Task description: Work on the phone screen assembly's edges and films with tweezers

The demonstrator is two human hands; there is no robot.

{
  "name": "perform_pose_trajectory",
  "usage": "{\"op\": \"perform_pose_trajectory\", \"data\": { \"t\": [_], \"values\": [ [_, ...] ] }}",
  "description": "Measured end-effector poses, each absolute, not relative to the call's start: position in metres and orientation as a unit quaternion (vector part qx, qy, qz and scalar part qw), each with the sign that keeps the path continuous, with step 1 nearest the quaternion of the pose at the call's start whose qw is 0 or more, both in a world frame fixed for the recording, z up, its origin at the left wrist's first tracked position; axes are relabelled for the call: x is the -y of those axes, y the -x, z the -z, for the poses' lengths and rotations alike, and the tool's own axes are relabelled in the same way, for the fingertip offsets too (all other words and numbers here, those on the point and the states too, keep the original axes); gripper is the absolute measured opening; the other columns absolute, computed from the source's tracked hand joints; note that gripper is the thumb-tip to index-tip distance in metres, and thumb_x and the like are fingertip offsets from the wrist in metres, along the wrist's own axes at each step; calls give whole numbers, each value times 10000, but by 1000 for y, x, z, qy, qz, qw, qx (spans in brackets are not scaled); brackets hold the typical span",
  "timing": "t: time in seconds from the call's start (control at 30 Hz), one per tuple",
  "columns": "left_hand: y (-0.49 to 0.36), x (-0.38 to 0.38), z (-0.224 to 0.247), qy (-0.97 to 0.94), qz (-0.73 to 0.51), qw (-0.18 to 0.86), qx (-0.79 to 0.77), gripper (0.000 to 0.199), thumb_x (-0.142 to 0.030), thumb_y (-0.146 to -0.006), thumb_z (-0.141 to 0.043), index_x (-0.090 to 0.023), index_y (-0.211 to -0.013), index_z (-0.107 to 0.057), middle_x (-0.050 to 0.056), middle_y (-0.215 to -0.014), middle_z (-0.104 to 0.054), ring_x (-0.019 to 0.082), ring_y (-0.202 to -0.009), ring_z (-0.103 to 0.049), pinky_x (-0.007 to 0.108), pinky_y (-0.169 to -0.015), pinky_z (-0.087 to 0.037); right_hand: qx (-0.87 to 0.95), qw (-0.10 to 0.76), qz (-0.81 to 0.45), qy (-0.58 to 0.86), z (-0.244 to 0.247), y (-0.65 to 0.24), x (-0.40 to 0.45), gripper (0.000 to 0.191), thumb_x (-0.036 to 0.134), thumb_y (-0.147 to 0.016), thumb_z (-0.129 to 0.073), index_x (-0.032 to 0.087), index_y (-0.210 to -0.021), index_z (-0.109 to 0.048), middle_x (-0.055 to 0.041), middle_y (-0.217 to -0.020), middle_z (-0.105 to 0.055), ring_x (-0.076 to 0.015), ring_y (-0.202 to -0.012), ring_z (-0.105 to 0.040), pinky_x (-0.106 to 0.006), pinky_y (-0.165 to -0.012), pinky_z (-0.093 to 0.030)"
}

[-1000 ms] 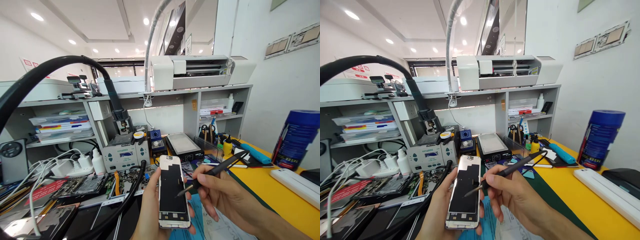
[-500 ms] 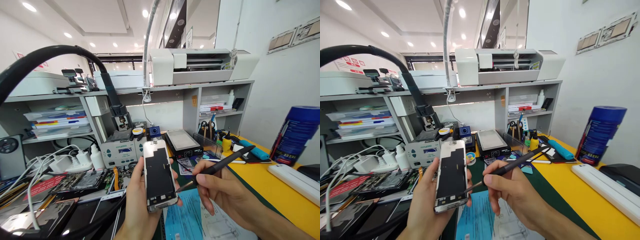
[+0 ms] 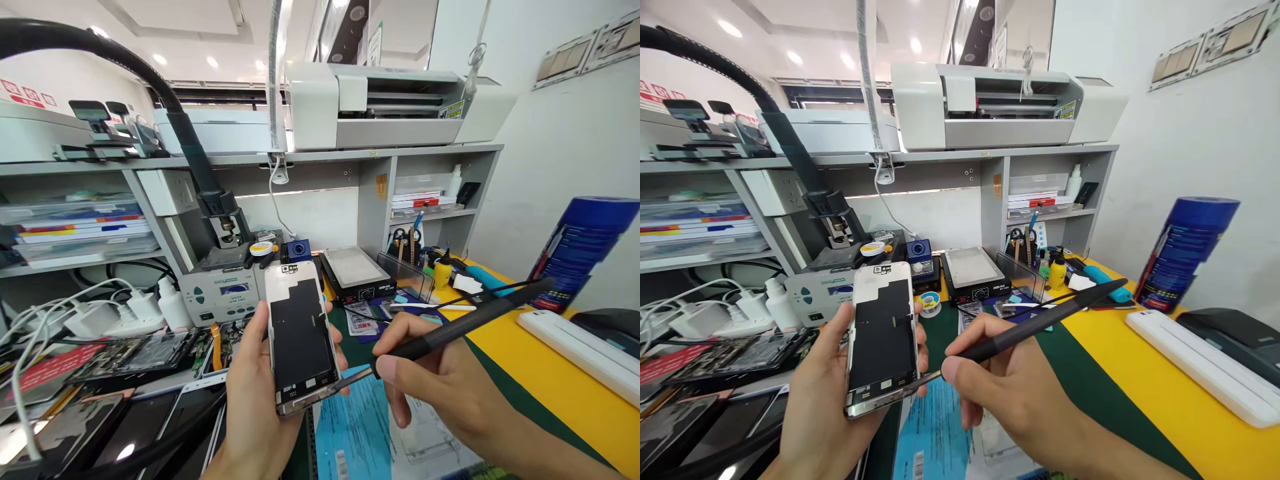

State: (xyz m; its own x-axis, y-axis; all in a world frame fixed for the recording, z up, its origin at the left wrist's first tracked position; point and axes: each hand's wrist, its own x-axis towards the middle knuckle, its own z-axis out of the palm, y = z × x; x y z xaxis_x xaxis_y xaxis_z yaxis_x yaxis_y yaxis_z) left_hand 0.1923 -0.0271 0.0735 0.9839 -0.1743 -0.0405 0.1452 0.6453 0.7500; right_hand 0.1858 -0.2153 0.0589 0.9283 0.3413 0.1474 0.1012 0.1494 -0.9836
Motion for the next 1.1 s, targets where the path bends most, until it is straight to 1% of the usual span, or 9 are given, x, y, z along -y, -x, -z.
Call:
{"op": "perform_pose_trajectory", "data": {
  "t": [0.1, 0.27, 0.53, 0.77, 0.97, 1.1],
  "values": [
    [-188, 28, -76, -418, 84, 904, 19, 528, -490, -915, -374, -97, -1011, -713, 151, -818, -669, 278, -666, -622, 428, -552, -544, 178, 726, -87, 658, -63, -183, 214, 236, 382, -846, -695, 177, -875, -584, 33, -503, -586, -111, -470, -567, -233, -499, -458],
    [-186, 27, -77, -419, 78, 905, 13, 535, -505, -909, -377, -100, -993, -715, 156, -817, -674, 292, -674, -625, 431, -543, -540, 180, 720, -73, 667, -63, -181, 214, 217, 361, -842, -697, 178, -863, -583, 46, -514, -567, -93, -465, -556, -206, -486, -443],
    [-190, 28, -74, -408, 83, 909, 15, 565, -542, -888, -395, -90, -1004, -714, 166, -826, -674, 300, -668, -625, 444, -542, -543, 172, 703, -52, 688, -61, -180, 214, 176, 333, -847, -686, 184, -857, -591, 52, -515, -563, -88, -457, -546, -207, -491, -451],
    [-190, 29, -74, -406, 83, 910, 18, 573, -549, -881, -398, -90, -998, -719, 170, -815, -675, 305, -658, -624, 442, -530, -537, 180, 704, -36, 686, -57, -183, 214, 157, 319, -852, -691, 194, -864, -596, 65, -526, -564, -76, -449, -557, -184, -480, -447],
    [-188, 28, -75, -413, 82, 907, 13, 547, -529, -890, -396, -101, -997, -718, 162, -816, -674, 307, -666, -626, 439, -528, -535, 169, 700, -51, 692, -59, -182, 214, 170, 333, -845, -703, 193, -863, -608, 57, -545, -578, -75, -461, -564, -179, -480, -454],
    [-189, 29, -75, -417, 86, 905, 5, 550, -520, -901, -382, -88, -1001, -706, 156, -807, -670, 290, -647, -622, 437, -528, -543, 172, 729, -65, 659, -56, -185, 216, 187, 355, -843, -710, 198, -875, -614, 51, -501, -581, -84, -439, -547, -194, -472, -447]
  ]
}}
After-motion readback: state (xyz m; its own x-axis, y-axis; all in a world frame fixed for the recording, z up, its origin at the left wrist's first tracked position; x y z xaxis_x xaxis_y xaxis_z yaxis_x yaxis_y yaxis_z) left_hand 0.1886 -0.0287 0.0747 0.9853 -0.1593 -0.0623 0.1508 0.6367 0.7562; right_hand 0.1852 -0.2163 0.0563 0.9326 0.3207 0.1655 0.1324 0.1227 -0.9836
